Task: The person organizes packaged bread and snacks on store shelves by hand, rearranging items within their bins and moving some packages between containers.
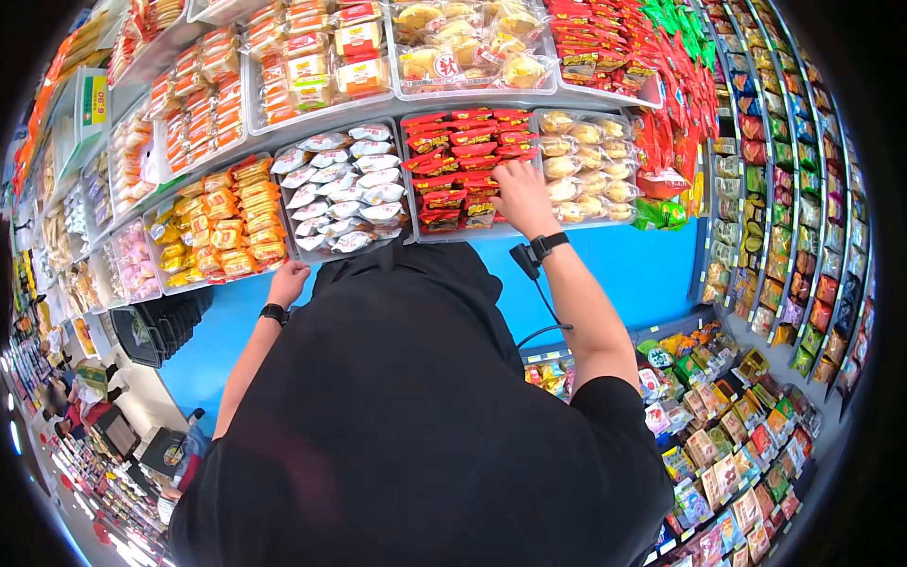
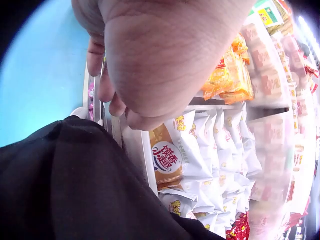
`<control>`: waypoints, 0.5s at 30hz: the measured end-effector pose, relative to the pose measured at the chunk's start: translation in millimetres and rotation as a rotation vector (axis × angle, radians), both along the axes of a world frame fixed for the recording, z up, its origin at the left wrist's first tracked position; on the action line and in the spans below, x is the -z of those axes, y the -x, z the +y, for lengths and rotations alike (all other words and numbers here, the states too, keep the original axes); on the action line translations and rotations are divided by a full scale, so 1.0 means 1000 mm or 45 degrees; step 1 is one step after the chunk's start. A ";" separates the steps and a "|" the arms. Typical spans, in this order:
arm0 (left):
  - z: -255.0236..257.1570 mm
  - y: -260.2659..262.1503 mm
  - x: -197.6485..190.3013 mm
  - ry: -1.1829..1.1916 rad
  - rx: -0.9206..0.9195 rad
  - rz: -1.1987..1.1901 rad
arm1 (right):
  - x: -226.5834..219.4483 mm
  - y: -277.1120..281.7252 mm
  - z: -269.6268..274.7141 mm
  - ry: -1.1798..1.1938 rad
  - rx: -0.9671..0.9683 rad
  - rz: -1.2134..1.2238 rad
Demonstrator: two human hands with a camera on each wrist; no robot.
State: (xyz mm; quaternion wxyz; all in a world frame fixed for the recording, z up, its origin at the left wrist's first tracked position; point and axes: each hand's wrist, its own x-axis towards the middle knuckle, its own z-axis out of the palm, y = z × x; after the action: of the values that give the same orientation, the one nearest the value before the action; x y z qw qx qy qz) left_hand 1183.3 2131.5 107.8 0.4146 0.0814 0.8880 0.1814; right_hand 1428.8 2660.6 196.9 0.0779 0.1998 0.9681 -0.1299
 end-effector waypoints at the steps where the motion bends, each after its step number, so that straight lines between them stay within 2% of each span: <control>1: 0.001 0.001 0.001 0.002 0.006 -0.003 | 0.002 0.005 -0.005 0.002 0.006 -0.003; 3: 0.001 0.005 0.003 0.057 0.055 0.002 | 0.011 0.013 -0.015 -0.008 -0.122 -0.002; 5: 0.002 0.007 0.000 0.060 0.036 -0.026 | 0.019 0.014 -0.026 -0.043 -0.136 -0.016; 7: 0.002 0.008 -0.004 0.063 0.000 -0.049 | 0.020 0.016 -0.032 -0.063 -0.161 -0.187; 13: 0.004 -0.004 -0.004 -0.037 -0.051 0.010 | 0.034 0.007 -0.033 -0.115 -0.146 -0.127; 15: 0.002 -0.005 0.004 -0.044 -0.073 -0.009 | 0.034 0.008 -0.031 -0.111 -0.158 -0.314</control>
State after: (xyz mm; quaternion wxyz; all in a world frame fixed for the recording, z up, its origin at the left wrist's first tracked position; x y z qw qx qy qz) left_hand 1188.8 2133.9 103.8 0.4108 0.0627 0.8853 0.2089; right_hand 1420.7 2629.7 162.4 0.1956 0.1571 0.9663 -0.0571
